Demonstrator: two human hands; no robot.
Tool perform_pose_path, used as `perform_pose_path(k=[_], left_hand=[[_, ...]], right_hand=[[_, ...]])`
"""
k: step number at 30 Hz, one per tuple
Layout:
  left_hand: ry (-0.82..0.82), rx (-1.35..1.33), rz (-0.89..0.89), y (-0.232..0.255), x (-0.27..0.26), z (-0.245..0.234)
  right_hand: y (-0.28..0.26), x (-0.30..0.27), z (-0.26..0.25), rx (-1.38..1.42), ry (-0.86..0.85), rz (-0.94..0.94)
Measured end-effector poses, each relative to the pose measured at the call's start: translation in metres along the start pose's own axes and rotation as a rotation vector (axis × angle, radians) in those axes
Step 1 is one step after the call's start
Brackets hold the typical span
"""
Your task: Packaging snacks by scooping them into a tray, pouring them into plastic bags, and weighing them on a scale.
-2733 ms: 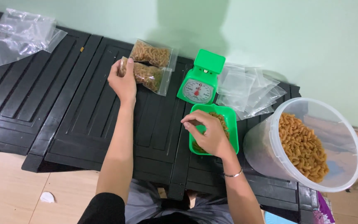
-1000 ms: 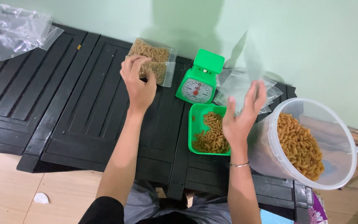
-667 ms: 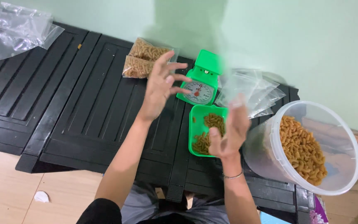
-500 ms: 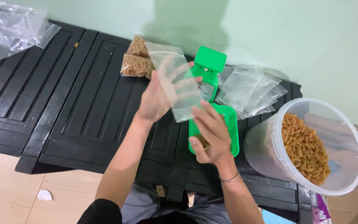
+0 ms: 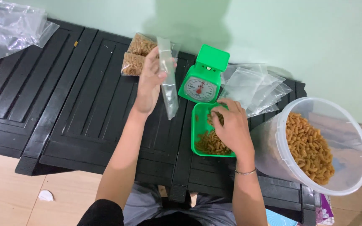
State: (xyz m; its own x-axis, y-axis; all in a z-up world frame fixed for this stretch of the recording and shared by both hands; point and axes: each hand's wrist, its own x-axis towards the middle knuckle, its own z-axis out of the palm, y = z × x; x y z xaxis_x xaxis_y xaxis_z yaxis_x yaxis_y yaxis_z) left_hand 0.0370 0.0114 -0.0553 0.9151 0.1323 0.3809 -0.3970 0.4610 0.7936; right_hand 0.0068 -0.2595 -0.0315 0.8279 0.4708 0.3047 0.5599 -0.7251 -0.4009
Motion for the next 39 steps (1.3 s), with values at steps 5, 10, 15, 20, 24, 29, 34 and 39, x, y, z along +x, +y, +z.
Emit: perform_pose_path(k=[5, 10, 15, 20, 24, 29, 34, 39], left_hand=[[-0.086, 0.057, -0.058, -0.013, -0.004, 0.002], [-0.203, 0.038, -0.162, -0.028, -0.005, -0.004], [-0.160, -0.089, -0.199, -0.026, -0.006, -0.007], [-0.205, -0.099, -0.196, -0.011, -0.006, 0.007], [-0.171, -0.041, -0.164, -0.004, -0.010, 0.018], [-0.132, -0.008, -0.146, -0.003, -0.010, 0.016], [-0.105, -0.054, -0.143, -0.002, -0.005, 0.009], [-0.107, -0.146, -0.109, -0.010, -0.002, -0.002]], right_hand=[[0.003, 0.001, 0.006, 0.004, -0.073, -0.017], [-0.003, 0.000, 0.007, 0.051, -0.099, 0.016], [-0.004, 0.000, 0.007, 0.053, -0.112, 0.012], [-0.016, -0.001, -0.002, 0.128, -0.104, 0.017], [-0.002, -0.003, 0.006, 0.162, -0.100, 0.017], [0.003, -0.003, 0.007, 0.201, -0.088, 0.024], [0.016, 0.001, 0.012, 0.232, -0.030, -0.005], [0.020, 0.001, 0.010, 0.306, -0.035, -0.033]])
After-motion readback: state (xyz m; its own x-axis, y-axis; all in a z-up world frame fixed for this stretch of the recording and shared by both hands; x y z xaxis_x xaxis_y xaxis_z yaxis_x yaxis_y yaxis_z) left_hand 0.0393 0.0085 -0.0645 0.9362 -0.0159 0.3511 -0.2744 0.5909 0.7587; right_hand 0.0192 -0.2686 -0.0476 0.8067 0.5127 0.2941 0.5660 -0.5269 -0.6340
